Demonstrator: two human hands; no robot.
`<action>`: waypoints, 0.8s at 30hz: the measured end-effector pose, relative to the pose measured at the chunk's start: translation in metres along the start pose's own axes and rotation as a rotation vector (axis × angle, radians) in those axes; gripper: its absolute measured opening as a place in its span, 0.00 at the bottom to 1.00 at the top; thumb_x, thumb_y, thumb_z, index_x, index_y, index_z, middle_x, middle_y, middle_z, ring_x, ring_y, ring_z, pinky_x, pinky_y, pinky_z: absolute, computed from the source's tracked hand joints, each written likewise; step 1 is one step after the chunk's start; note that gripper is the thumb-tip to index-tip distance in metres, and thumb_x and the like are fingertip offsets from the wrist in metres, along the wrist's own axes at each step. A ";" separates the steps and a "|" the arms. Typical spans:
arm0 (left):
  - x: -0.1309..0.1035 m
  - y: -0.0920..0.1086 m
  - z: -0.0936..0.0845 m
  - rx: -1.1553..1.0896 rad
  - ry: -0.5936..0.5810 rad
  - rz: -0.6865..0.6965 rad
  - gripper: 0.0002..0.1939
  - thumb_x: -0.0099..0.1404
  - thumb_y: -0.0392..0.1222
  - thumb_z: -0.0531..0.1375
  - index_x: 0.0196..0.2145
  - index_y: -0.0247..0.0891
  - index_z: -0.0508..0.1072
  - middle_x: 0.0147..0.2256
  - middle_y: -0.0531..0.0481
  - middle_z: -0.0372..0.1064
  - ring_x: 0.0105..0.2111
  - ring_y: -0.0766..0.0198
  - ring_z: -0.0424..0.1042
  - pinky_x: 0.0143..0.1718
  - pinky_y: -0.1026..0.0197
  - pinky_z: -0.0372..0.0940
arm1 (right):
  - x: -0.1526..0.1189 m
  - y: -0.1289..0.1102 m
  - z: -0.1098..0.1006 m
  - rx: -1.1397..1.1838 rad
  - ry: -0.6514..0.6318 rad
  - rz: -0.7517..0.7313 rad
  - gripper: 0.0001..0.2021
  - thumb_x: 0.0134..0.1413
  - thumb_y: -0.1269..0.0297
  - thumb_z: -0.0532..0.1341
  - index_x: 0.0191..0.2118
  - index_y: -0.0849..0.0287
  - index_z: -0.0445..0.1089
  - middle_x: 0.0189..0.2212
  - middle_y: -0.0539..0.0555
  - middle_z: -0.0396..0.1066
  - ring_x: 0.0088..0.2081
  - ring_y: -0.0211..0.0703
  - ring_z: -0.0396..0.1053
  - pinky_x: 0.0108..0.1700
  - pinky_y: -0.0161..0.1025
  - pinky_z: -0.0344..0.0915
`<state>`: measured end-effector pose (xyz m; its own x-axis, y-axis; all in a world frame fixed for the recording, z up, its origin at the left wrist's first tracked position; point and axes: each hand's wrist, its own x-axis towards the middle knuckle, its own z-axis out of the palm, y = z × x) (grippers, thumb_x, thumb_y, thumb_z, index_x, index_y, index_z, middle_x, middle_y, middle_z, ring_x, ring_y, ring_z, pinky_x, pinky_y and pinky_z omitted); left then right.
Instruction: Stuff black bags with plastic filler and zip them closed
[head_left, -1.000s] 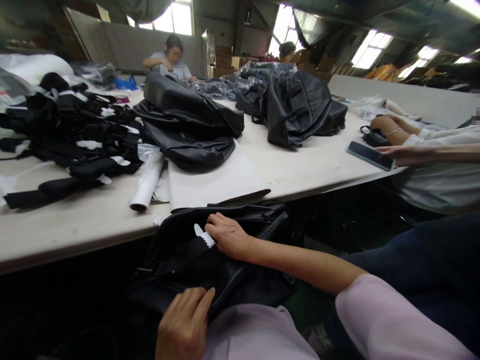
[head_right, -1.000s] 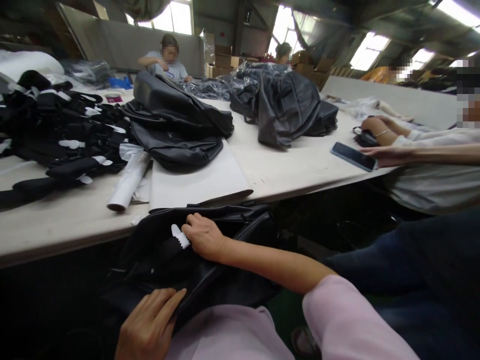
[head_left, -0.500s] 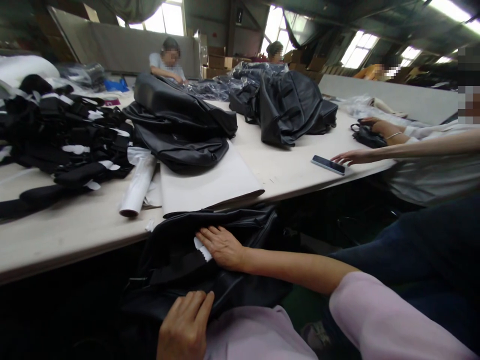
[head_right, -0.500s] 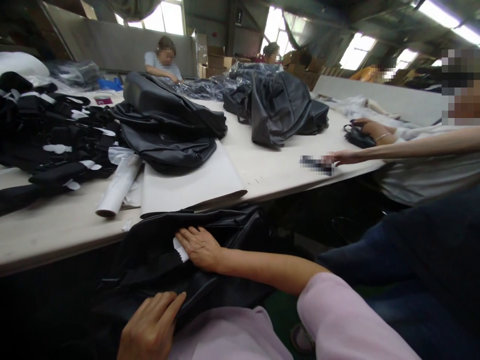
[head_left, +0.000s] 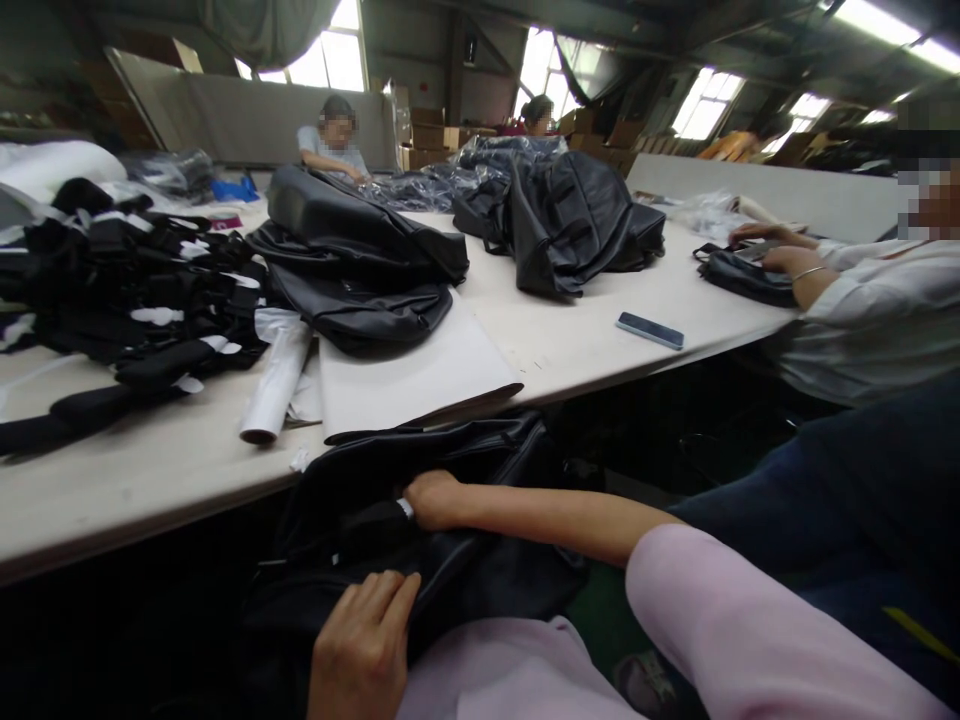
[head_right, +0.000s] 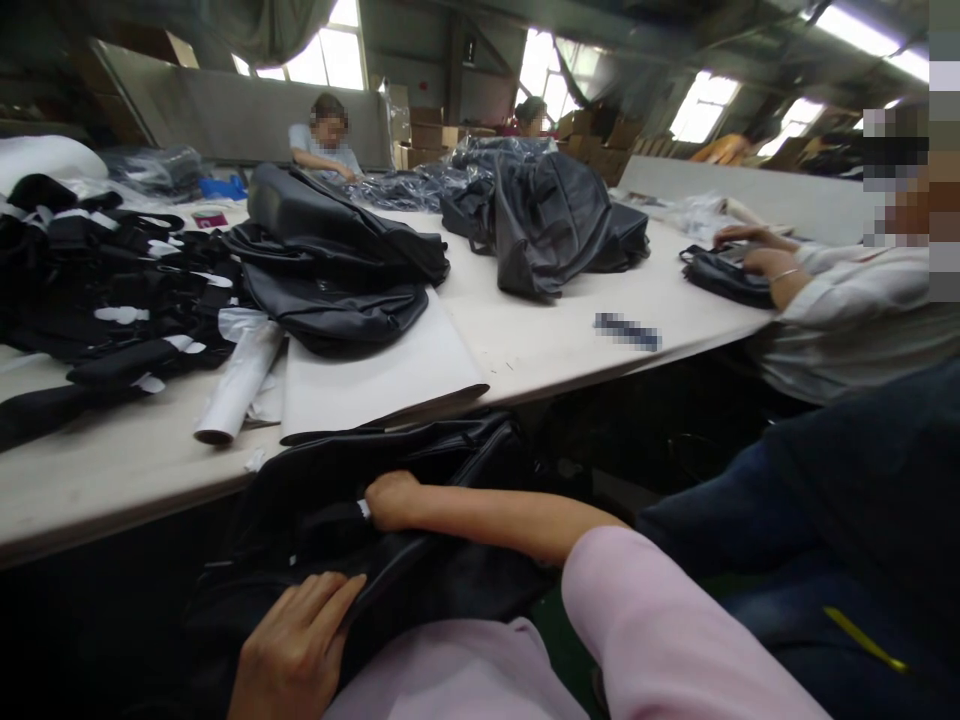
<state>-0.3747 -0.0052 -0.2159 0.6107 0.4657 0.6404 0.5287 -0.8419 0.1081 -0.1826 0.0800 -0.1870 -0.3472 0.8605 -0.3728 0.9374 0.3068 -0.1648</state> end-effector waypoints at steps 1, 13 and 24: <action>-0.001 0.001 0.001 -0.012 -0.008 -0.002 0.16 0.70 0.26 0.50 0.46 0.38 0.74 0.39 0.50 0.74 0.39 0.62 0.72 0.41 0.57 0.64 | -0.003 0.000 0.004 -0.012 0.007 -0.032 0.11 0.55 0.69 0.64 0.44 0.65 0.76 0.46 0.64 0.75 0.48 0.53 0.74 0.48 0.43 0.72; -0.004 -0.012 -0.026 -0.211 -0.413 -0.294 0.20 0.71 0.47 0.55 0.57 0.40 0.70 0.54 0.44 0.73 0.52 0.55 0.74 0.49 0.54 0.74 | -0.039 -0.006 0.013 -0.028 0.378 -0.093 0.31 0.54 0.76 0.55 0.65 0.76 0.58 0.66 0.74 0.55 0.66 0.63 0.54 0.67 0.60 0.52; 0.057 -0.037 0.015 0.095 -0.788 -0.485 0.32 0.66 0.24 0.50 0.67 0.30 0.56 0.67 0.31 0.52 0.66 0.48 0.56 0.63 0.51 0.62 | -0.009 0.010 -0.075 0.802 0.549 0.050 0.10 0.41 0.77 0.59 0.31 0.60 0.74 0.27 0.50 0.76 0.32 0.42 0.73 0.35 0.33 0.66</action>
<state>-0.3509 0.0567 -0.1950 0.5158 0.8409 -0.1637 0.8558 -0.4969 0.1437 -0.1674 0.1058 -0.1167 -0.0554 0.9973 0.0477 0.5829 0.0711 -0.8094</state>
